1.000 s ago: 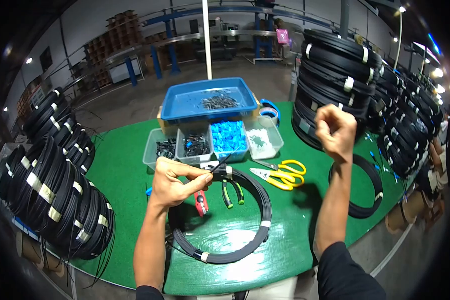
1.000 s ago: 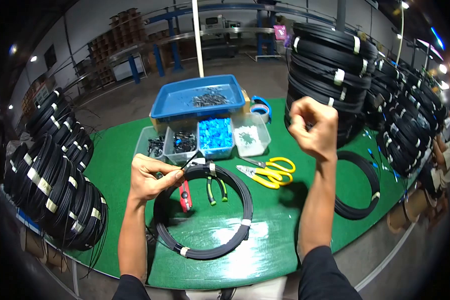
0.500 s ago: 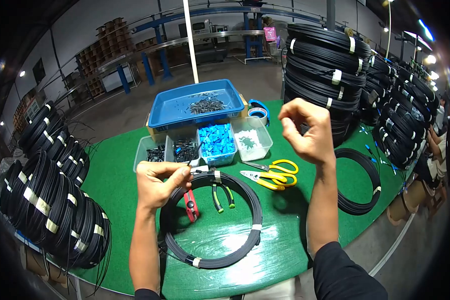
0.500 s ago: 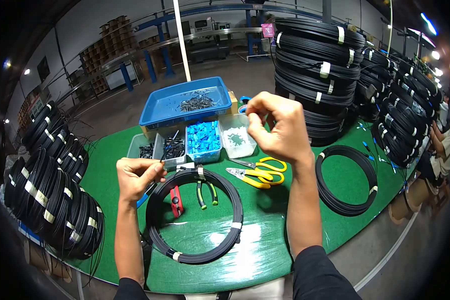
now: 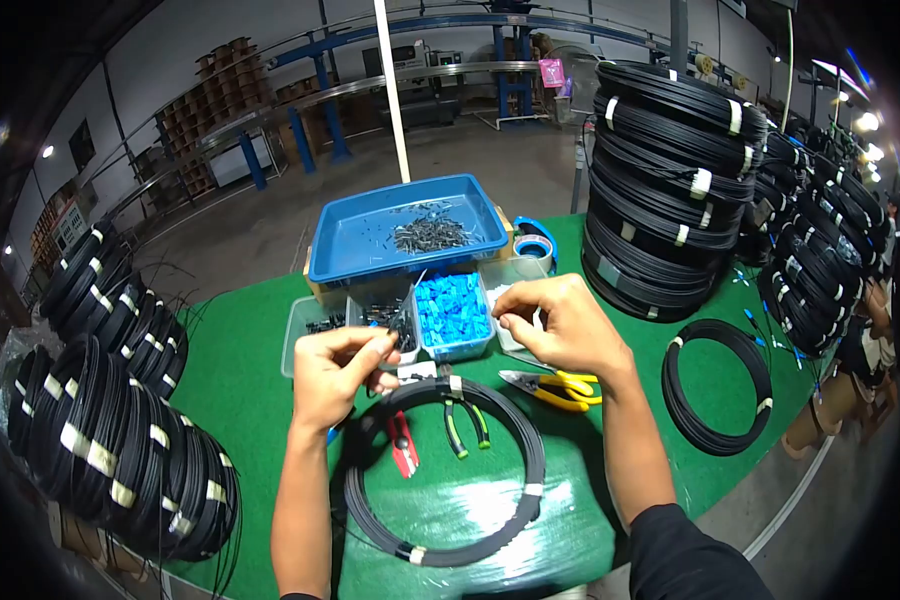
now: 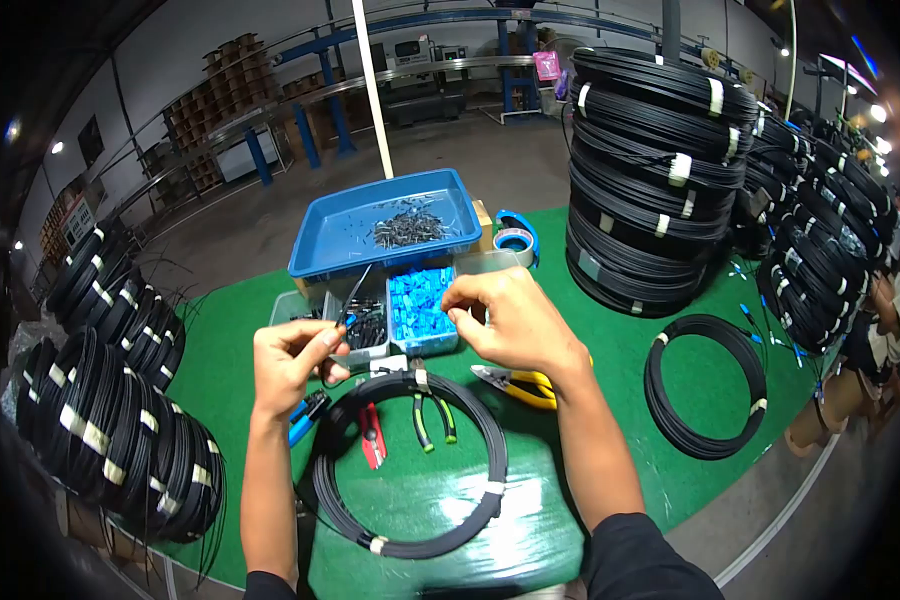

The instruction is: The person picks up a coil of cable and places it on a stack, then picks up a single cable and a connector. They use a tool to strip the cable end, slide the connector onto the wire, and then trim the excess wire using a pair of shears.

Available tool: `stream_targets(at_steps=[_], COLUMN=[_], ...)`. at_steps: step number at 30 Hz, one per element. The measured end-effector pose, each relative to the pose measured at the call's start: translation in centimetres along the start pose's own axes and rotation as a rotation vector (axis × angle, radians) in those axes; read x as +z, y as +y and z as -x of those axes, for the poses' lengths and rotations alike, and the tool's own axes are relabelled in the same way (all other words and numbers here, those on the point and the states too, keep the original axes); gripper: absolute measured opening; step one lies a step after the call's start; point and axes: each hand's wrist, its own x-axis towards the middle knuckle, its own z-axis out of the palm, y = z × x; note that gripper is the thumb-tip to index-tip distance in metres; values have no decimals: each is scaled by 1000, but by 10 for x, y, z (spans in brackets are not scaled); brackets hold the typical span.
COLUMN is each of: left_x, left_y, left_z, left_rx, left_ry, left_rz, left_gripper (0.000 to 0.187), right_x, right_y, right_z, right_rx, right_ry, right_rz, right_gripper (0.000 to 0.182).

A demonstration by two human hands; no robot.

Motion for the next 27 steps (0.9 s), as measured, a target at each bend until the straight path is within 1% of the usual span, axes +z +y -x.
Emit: stream_targets(at_steps=[1, 3, 4, 5, 7, 9, 10, 11, 13, 14, 15, 17, 20, 21, 23, 25, 27], left_x=[-1, -1, -3, -5, -8, -13, -17, -19, -13, -10, -9, -9, -8, -7, -3, -1, 9], left_y=[1, 2, 0, -3, -17, -37, -51, -62, -64, -65, -69, -71, -66, -60, -46, -32, -12], left_z=[-17, -47, -61, -74, -99, -121, -131, -139, -145, -147, -150, -152, -139, -131, -107, -78, -49], left_rx=[-12, -20, -48, -80, -130, -201, -220, -239, -272, -293, -300, -277, -226, -190, -170, -104, -28], left_ry=[-14, 32, 42, 51, 56, 102, 124, 142, 150, 163, 168, 109, 138, 156, 177, 149, 177], left_rz=[-3, 42, 68, 95, 125, 151, 187, 220, 177, 130, 133, 92, 90, 114, 120, 140, 84], left_gripper=[18, 23, 24, 25, 26, 28, 28, 29, 29, 29, 29, 30, 29, 29, 28, 28, 25], right_x=[4, 13, 17, 22, 33, 51, 54, 57, 66, 66, 65, 62, 53, 50, 41, 35, 25], right_y=[9, 24, 33, 44, 74, 113, 117, 121, 133, 137, 136, 139, 121, 112, 86, 61, 29], right_z=[-13, -45, -63, -82, -121, -157, -170, -179, -194, -198, -200, -198, -171, -160, -133, -105, -76], right_rx=[25, 74, 68, 59, 115, 79, 180, 226, 185, 187, 185, 131, 65, 41, 93, 120, 176], right_ry=[-5, 30, 80, 119, 125, 195, 162, 137, 184, 179, 185, 209, 185, 170, 132, 123, 72], right_rz=[36, 33, 14, 67, 152, 239, 214, 281, 386, 387, 370, 295, 272, 183, 39, -60, -191], right_gripper=[13, 12, 12, 12, 17, 15, 18, 24, 29, 31, 29, 27, 23, 22, 23, 22, 24])
